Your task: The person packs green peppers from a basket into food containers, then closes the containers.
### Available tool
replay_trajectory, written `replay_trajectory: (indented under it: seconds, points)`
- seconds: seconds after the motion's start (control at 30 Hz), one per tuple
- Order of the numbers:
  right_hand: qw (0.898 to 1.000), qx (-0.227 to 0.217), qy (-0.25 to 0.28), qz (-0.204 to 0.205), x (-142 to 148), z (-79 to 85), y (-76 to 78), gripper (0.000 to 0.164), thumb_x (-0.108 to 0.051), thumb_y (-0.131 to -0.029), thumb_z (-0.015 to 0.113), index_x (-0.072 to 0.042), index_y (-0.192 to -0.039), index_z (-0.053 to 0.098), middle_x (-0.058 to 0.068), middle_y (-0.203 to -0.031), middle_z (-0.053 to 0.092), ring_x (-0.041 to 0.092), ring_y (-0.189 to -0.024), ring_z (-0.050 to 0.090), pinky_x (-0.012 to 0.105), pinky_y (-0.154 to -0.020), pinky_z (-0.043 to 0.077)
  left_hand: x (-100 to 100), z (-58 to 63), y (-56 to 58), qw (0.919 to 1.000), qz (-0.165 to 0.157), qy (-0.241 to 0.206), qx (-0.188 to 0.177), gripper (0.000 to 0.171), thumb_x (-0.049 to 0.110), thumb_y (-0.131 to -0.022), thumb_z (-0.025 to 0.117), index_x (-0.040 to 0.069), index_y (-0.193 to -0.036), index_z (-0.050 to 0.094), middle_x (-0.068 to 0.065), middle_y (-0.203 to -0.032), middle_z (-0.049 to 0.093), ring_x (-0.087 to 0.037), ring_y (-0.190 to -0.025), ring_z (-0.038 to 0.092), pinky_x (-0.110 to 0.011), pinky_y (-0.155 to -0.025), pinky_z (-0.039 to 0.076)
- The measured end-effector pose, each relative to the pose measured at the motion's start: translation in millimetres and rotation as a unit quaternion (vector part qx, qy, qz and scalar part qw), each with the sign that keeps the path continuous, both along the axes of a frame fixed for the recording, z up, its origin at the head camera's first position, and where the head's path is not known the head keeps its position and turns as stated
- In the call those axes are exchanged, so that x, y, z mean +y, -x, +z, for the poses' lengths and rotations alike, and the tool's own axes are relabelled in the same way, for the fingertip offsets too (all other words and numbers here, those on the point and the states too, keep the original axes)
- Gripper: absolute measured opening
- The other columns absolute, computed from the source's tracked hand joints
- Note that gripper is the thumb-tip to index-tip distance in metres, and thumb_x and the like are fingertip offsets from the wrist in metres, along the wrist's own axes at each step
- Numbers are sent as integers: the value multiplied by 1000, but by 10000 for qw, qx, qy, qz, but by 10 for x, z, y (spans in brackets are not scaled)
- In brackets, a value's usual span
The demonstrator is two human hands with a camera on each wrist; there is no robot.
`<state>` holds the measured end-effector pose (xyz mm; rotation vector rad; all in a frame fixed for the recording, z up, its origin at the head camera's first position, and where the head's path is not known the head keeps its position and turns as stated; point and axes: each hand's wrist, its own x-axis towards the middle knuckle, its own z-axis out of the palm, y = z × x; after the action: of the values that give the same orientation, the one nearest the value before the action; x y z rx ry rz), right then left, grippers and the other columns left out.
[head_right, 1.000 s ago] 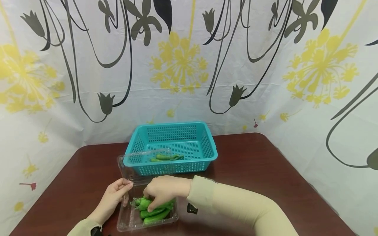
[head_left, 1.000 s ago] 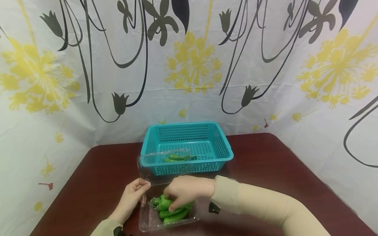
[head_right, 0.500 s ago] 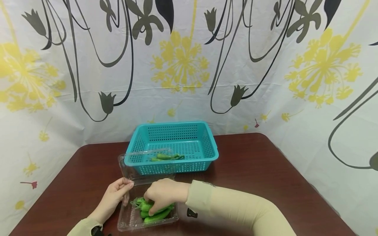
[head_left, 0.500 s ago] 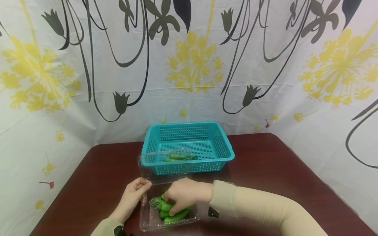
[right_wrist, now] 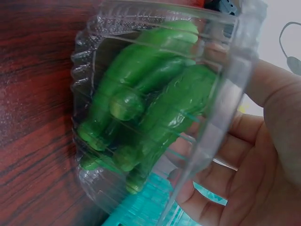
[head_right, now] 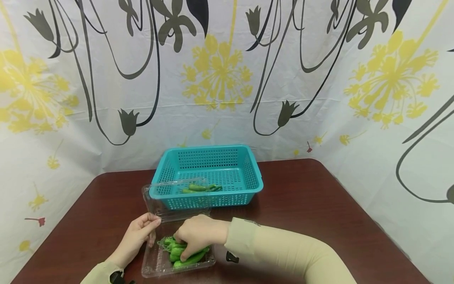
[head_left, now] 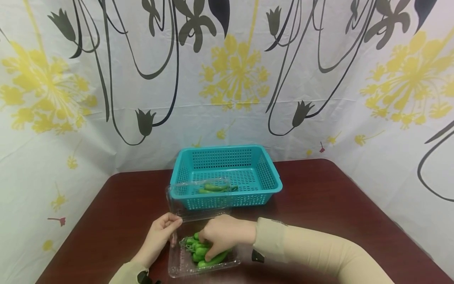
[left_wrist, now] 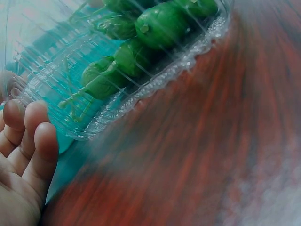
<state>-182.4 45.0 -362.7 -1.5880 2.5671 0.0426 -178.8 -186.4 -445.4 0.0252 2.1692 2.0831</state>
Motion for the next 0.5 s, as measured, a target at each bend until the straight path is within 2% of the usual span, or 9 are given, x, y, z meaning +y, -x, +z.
replay_trajectory:
  seconds: [0.23, 0.5]
  points:
    - [9999, 128, -43, 14, 6, -11, -11, 27, -48, -74, 78, -28, -76, 60, -21, -59, 43, -2, -50, 40, 19, -43, 33, 4, 10, -2, 10000, 0, -79, 7, 31, 23, -93, 67, -3, -106, 58, -6, -58, 53, -17, -46, 49, -34, -47, 48]
    - [10000, -17, -16, -13, 28, -10, -5, 27, -46, -75, 78, -27, -75, 59, -20, -58, 43, -2, -50, 39, 18, -43, 33, 1, 1, 2, 10000, -4, -48, 2, 31, 24, -93, 67, -2, -106, 58, -5, -58, 53, -16, -46, 50, -34, -48, 48]
